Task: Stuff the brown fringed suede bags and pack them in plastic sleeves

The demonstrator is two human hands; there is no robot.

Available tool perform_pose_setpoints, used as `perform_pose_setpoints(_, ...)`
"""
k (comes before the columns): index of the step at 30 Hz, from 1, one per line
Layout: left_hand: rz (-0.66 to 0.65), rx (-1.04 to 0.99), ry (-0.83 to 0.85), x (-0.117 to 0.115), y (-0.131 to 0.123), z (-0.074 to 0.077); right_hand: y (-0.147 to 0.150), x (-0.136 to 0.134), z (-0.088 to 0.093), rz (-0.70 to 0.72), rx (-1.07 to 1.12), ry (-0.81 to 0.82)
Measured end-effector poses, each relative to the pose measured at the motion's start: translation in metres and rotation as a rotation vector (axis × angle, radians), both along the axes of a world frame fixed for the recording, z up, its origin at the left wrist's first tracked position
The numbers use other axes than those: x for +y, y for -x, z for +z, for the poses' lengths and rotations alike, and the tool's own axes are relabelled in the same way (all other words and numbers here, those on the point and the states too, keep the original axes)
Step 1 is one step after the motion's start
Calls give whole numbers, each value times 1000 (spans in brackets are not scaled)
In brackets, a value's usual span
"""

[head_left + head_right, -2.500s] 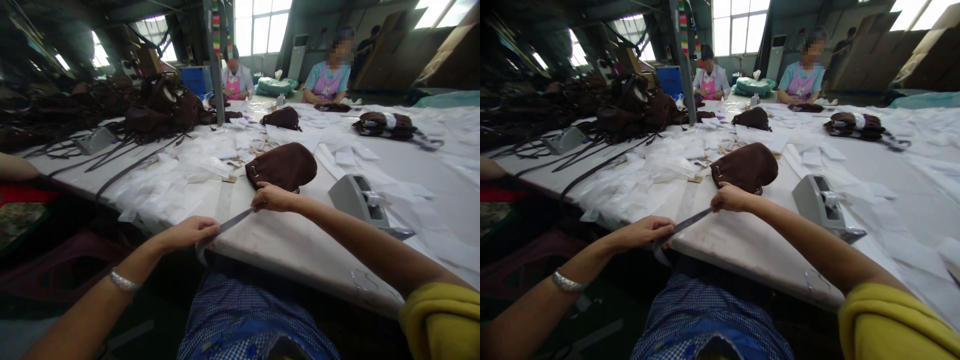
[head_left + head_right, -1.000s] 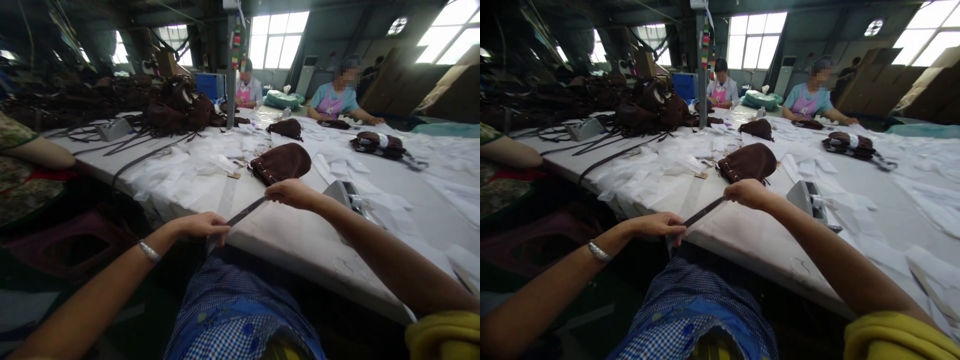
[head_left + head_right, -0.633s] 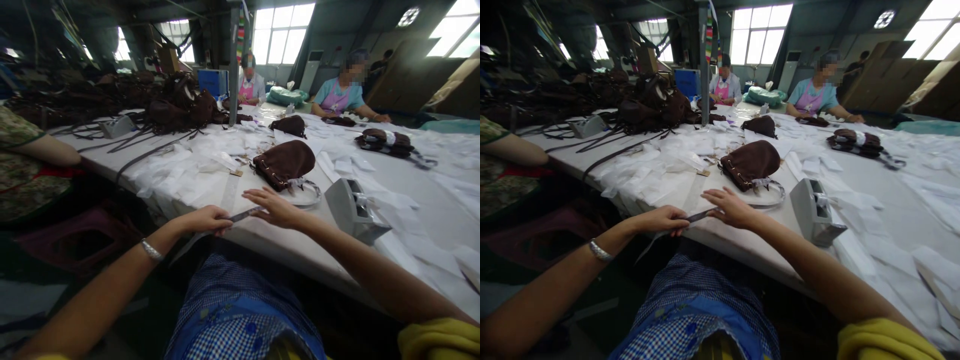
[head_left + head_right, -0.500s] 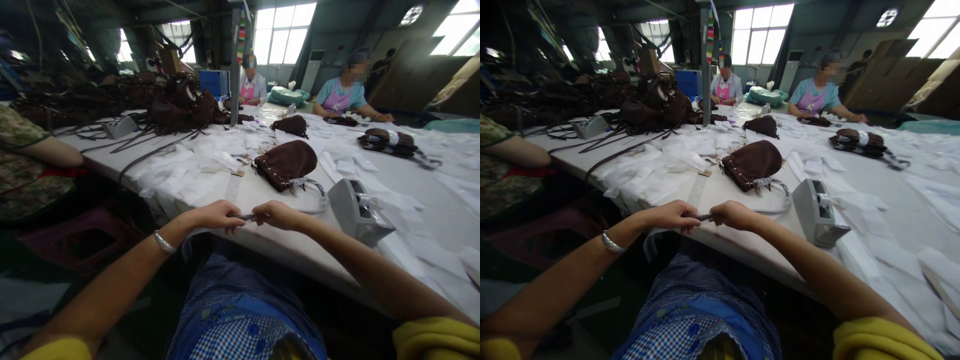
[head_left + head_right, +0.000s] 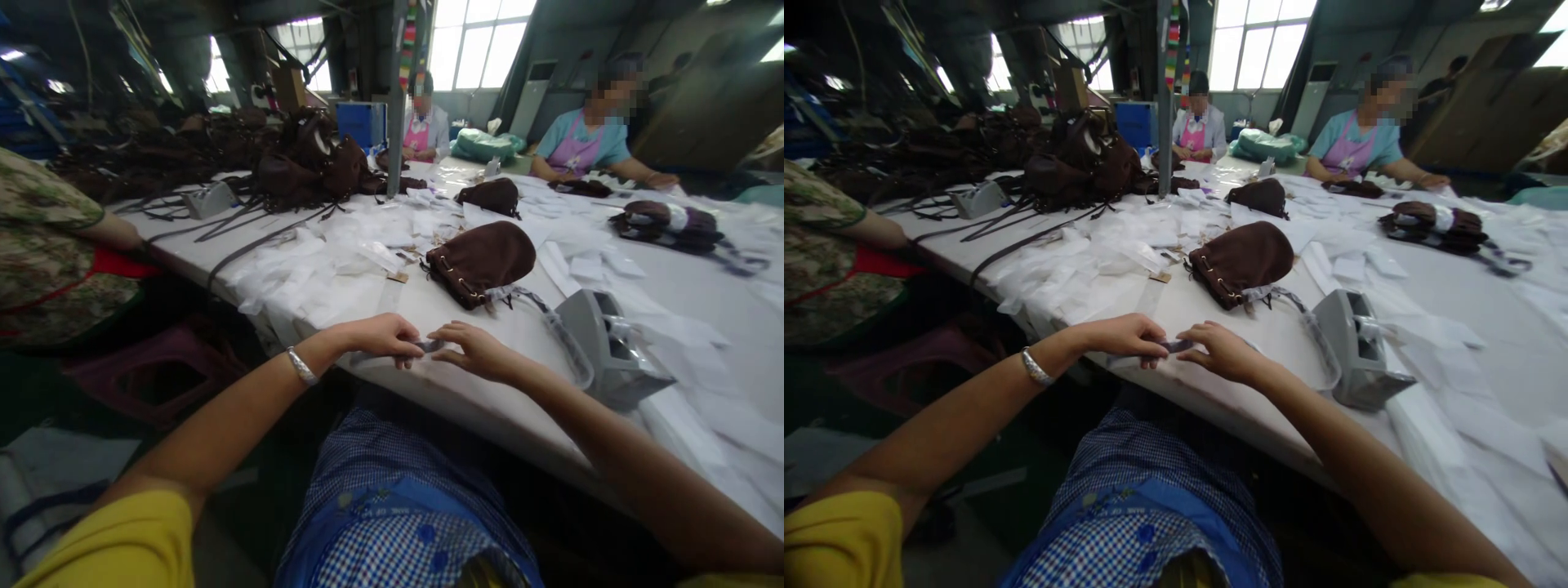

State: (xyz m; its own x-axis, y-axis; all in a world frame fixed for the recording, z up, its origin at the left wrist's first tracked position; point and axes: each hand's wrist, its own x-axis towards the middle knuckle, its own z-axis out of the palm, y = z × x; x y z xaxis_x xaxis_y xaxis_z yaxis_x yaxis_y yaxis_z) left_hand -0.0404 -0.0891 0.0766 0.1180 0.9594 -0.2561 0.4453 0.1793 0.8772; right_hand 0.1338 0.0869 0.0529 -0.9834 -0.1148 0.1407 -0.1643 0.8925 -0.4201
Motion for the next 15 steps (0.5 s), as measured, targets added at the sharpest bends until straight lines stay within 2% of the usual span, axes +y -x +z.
perform_pose_setpoints(3,-64,61,10,4,9,1,-11,13,6,-86,-29,-11)
perform_pose_setpoints(6,-92,143,7,9,20,-7,-32,26,3,-214,-68,-69)
perform_pose_setpoints(10,-112,298,-97,38,19,-15,-45,25,-7,-300,-106,-58)
perform_pose_setpoints(13,-58,381,-203,56,15,-17,-46,17,-13,-330,-134,-24)
perform_pose_setpoints(15,117,441,-320,53,16,-22,-48,10,-17,-407,-96,-59)
